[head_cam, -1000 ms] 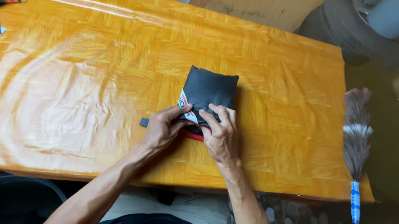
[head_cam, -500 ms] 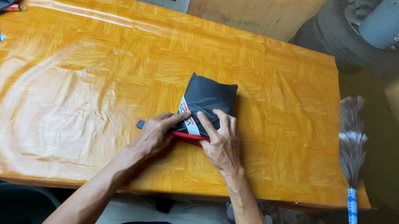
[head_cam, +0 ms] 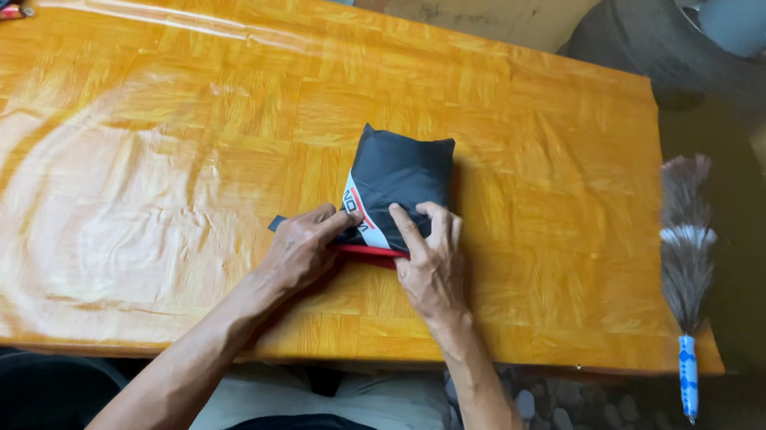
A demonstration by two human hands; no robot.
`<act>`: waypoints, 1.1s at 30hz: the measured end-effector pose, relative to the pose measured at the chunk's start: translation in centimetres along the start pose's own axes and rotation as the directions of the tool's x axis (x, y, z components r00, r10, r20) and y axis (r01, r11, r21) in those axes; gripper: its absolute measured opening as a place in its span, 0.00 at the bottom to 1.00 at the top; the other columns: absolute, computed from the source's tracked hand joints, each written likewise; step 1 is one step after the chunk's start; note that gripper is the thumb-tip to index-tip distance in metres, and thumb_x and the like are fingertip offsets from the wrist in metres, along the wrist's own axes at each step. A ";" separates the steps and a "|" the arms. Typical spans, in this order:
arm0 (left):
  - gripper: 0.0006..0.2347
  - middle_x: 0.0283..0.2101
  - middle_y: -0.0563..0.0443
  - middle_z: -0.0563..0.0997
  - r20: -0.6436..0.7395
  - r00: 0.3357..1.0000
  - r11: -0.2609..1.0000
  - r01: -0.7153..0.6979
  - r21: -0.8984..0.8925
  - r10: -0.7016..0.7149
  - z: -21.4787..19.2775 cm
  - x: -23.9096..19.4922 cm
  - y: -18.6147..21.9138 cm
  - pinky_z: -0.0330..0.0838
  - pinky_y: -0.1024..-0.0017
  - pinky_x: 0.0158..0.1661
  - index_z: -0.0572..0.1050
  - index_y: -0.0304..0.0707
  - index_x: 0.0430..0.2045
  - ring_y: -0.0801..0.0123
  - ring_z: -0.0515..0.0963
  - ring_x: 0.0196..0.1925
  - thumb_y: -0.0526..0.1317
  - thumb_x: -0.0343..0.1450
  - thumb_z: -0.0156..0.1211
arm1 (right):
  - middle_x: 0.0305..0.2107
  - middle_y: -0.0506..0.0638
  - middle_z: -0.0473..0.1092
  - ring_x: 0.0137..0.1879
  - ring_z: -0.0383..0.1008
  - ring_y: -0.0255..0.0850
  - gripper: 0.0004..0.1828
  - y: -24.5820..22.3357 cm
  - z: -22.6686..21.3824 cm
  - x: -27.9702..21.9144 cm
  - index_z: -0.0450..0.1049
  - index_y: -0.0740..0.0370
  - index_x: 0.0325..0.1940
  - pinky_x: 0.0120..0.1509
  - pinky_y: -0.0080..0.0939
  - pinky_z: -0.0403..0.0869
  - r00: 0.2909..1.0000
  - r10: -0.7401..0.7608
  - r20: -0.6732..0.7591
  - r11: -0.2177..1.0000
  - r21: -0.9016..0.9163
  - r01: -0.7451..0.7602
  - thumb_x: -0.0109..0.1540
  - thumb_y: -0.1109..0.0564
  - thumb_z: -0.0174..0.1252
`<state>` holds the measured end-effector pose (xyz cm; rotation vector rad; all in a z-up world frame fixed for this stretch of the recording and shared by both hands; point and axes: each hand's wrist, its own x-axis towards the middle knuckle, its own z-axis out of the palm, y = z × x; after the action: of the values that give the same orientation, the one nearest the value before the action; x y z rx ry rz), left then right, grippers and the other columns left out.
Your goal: The person folds a small black bag with red straps on a wooden table, then places it into a green bucket. They then unfold a large black tarp on the table and use a feather duster to clean its surface repeatedly.
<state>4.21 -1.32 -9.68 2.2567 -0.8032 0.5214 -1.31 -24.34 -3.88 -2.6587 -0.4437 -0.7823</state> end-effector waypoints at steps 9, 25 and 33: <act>0.20 0.46 0.50 0.69 0.165 0.986 0.998 -0.003 -0.070 0.014 -6.7 3.3 5.0 0.69 0.57 0.45 0.81 0.61 0.50 0.52 0.71 0.52 0.64 0.70 0.58 | 0.74 0.75 0.43 0.77 0.45 0.74 0.45 -1.0 -9.7 1.8 0.53 0.59 0.79 0.78 0.69 0.50 0.758 0.243 0.605 0.921 0.101 -0.376 0.60 0.54 0.64; 0.45 0.78 0.43 0.52 0.478 0.870 0.988 0.153 -0.037 -0.117 -2.8 10.0 3.9 0.58 0.42 0.66 0.49 0.41 0.75 0.44 0.45 0.79 0.67 0.67 0.56 | 0.75 0.70 0.44 0.82 0.40 0.63 0.39 3.0 2.3 8.3 0.46 0.69 0.79 0.80 0.61 0.48 0.809 0.353 0.470 0.926 -0.054 -0.373 0.74 0.38 0.33; 0.47 0.79 0.45 0.50 0.476 0.859 0.981 0.189 0.050 -0.190 -2.8 9.8 4.3 0.58 0.45 0.66 0.47 0.43 0.76 0.53 0.47 0.80 0.67 0.64 0.58 | 0.73 0.71 0.49 0.79 0.45 0.66 0.37 3.7 3.5 7.3 0.50 0.68 0.79 0.81 0.62 0.50 0.912 0.271 0.307 0.961 -0.026 -0.276 0.73 0.40 0.40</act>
<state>8.12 -5.76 -0.31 2.4671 -0.7963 -0.1453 7.55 -24.79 -3.31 -2.7506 -0.1413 -0.2780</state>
